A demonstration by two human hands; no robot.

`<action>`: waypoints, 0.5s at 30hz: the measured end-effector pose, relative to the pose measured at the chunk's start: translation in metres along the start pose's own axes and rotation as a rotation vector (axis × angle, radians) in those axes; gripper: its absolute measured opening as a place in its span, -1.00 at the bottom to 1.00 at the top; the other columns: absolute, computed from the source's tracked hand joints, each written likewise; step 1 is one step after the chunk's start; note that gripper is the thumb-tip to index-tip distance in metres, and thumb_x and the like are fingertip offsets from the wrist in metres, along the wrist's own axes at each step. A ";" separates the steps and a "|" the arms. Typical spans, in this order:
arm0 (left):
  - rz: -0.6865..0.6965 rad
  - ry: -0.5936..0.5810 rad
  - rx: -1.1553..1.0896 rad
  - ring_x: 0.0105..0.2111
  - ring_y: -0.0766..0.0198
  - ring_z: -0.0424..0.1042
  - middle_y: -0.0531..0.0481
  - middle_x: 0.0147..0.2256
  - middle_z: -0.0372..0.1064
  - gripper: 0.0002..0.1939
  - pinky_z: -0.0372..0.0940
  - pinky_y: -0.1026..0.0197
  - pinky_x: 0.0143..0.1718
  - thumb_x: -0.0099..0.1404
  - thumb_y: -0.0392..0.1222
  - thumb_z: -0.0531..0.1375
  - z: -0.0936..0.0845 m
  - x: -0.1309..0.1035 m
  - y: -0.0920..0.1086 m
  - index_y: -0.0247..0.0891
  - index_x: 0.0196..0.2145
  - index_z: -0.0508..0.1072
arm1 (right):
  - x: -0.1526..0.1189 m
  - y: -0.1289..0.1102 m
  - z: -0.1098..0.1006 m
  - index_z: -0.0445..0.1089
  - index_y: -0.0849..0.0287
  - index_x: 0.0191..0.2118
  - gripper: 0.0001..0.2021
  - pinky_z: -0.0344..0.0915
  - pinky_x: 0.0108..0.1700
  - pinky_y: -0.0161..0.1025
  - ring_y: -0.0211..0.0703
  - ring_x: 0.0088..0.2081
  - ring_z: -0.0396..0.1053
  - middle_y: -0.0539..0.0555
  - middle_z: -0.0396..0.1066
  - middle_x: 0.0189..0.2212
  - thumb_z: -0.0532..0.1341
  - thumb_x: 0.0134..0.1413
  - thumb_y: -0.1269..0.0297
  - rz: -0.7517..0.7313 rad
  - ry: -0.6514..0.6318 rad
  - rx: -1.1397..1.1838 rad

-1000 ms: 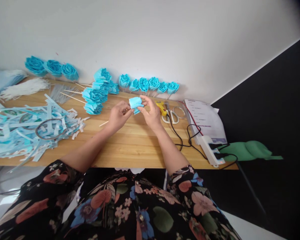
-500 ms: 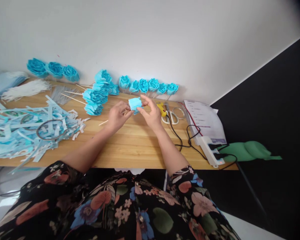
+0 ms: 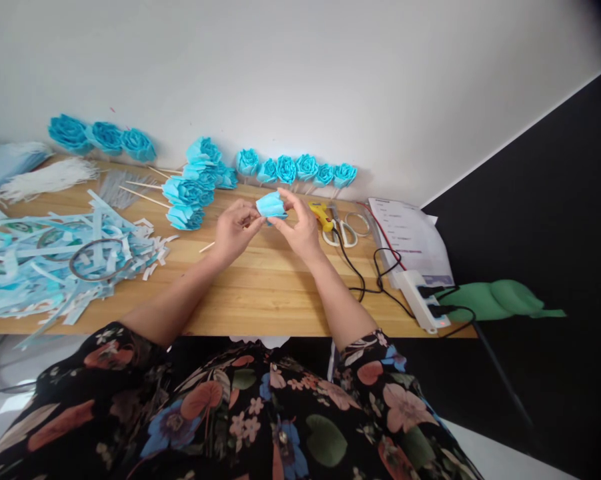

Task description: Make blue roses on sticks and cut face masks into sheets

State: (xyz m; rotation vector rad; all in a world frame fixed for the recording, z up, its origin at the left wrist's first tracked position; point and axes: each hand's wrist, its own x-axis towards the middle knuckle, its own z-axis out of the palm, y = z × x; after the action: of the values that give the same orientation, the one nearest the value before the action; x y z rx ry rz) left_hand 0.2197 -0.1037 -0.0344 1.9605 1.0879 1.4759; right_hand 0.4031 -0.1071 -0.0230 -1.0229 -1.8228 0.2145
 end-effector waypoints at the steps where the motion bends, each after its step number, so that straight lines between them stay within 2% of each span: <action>1: 0.008 -0.004 -0.002 -0.39 0.26 0.33 -0.04 -0.37 0.41 -0.77 0.20 0.20 -0.38 0.28 -0.07 0.27 0.000 0.000 0.000 -0.23 -0.47 0.47 | 0.000 0.000 0.001 0.33 0.00 0.18 -0.55 0.39 0.08 -0.03 -0.08 -0.11 0.47 0.08 0.51 -0.08 0.29 0.19 0.13 0.006 0.004 -0.009; 11: 0.003 0.017 0.065 -0.32 0.20 0.38 -0.04 -0.36 0.42 -0.80 0.25 0.18 -0.31 0.28 -0.10 0.25 0.000 0.001 -0.002 -0.23 -0.46 0.47 | 0.001 0.005 -0.003 0.32 0.01 0.18 -0.62 0.44 0.02 -0.07 -0.11 -0.17 0.51 0.04 0.55 -0.22 0.09 0.34 0.06 0.100 0.028 0.084; 15: 0.026 0.029 0.104 -0.27 0.19 0.40 -0.04 -0.31 0.44 -0.85 0.28 0.17 -0.24 0.26 -0.15 0.26 -0.002 0.001 -0.003 -0.22 -0.44 0.49 | 0.001 0.004 -0.005 0.28 0.01 0.21 -0.58 0.41 0.07 -0.04 -0.10 -0.13 0.50 0.03 0.54 -0.22 0.13 0.31 0.04 0.084 0.058 0.072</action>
State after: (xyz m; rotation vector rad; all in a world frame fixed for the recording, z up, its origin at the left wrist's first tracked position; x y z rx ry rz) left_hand 0.2170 -0.1012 -0.0349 2.0366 1.1773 1.4934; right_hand 0.4090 -0.1052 -0.0220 -1.0462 -1.7098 0.2966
